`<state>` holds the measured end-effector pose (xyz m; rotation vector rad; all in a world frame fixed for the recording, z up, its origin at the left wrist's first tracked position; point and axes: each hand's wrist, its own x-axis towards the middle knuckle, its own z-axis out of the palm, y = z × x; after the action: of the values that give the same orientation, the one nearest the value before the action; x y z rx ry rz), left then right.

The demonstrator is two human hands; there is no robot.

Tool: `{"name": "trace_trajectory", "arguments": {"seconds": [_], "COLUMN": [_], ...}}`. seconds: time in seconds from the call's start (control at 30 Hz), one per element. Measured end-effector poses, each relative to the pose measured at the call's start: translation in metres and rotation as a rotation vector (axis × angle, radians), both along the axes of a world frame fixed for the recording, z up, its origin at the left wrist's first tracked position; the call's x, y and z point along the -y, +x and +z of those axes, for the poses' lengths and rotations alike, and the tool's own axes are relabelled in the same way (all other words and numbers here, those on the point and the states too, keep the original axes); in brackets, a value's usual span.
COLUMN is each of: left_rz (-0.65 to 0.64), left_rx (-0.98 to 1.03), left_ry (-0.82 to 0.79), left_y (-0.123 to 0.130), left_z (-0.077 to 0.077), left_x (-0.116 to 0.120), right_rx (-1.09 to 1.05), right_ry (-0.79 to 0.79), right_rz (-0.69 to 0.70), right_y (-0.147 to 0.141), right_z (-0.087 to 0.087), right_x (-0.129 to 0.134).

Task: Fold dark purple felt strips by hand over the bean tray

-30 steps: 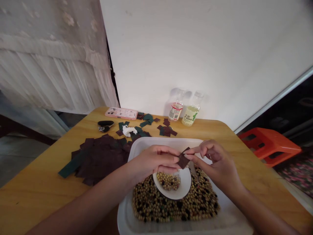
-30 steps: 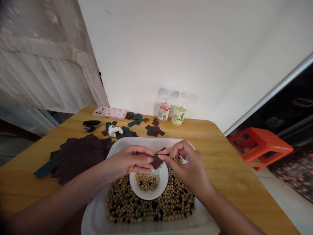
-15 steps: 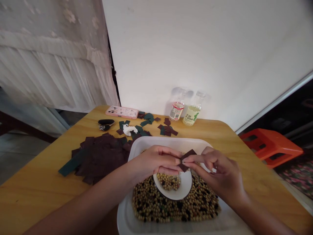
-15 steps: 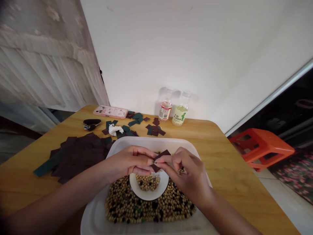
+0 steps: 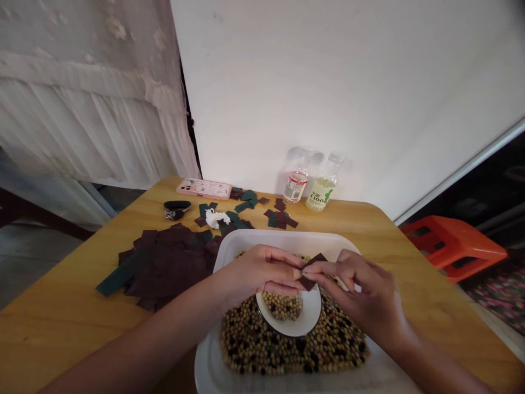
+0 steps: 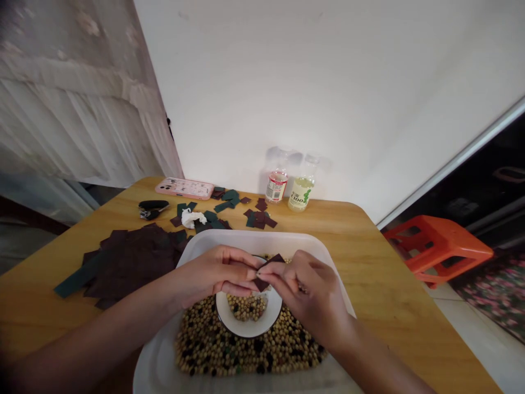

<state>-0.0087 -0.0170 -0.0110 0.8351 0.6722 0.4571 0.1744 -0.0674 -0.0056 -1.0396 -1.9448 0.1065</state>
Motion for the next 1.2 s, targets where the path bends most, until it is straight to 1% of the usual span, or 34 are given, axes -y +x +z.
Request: {"name": "trace_trajectory", "arguments": {"seconds": [0.07, 0.17, 0.27, 0.3, 0.4, 0.53, 0.67, 0.8, 0.93, 1.03, 1.13, 1.2], "left_rz": [0.000, 0.010, -0.007, -0.010, 0.006, -0.016, 0.030, -0.008, 0.017, 0.003, 0.043, 0.066], "left_rx": [-0.002, -0.010, -0.015, -0.021, -0.049, -0.066, -0.054, -0.048, -0.079, -0.089, -0.079, -0.083], "left_ry": [0.006, 0.018, 0.030, 0.034, 0.034, 0.044, 0.031, 0.038, 0.039, 0.042, 0.027, 0.019], "left_y": [0.0000, 0.0003, 0.0009, 0.0011, 0.0017, 0.0019, 0.0016, 0.0014, 0.0013, 0.0010, 0.0008, 0.0010], "left_z": [-0.0005, -0.0003, 0.0008, 0.0013, 0.0029, 0.0045, 0.0041, 0.0044, 0.0066, 0.0068, 0.0042, 0.0019], "left_x": [0.0000, 0.0003, 0.0005, 0.0006, 0.0009, 0.0020, 0.0022, 0.0019, 0.0026, 0.0032, 0.0030, 0.0024], "right_rx": [-0.001, -0.051, -0.014, -0.010, -0.040, 0.012, -0.012, 0.019, -0.003, 0.028, -0.011, -0.028], "right_ry": [-0.001, -0.014, -0.018, -0.019, -0.015, 0.004, 0.014, 0.001, 0.026, 0.054, 0.033, 0.028], "right_rz": [0.000, -0.042, 0.023, 0.027, -0.028, 0.018, -0.059, 0.009, -0.039, -0.003, -0.025, -0.007], "right_y": [0.0000, 0.0005, 0.0013, 0.0014, 0.0014, 0.0008, 0.0013, 0.0011, 0.0003, 0.0005, 0.0009, 0.0007], "right_z": [-0.0004, -0.0014, -0.0027, -0.0030, -0.0037, -0.0037, -0.0037, -0.0039, -0.0046, -0.0055, -0.0061, -0.0058], "right_x": [0.0004, 0.0006, 0.0001, -0.0001, -0.0009, -0.0012, -0.0012, -0.0015, -0.0024, -0.0029, -0.0038, -0.0044]}}
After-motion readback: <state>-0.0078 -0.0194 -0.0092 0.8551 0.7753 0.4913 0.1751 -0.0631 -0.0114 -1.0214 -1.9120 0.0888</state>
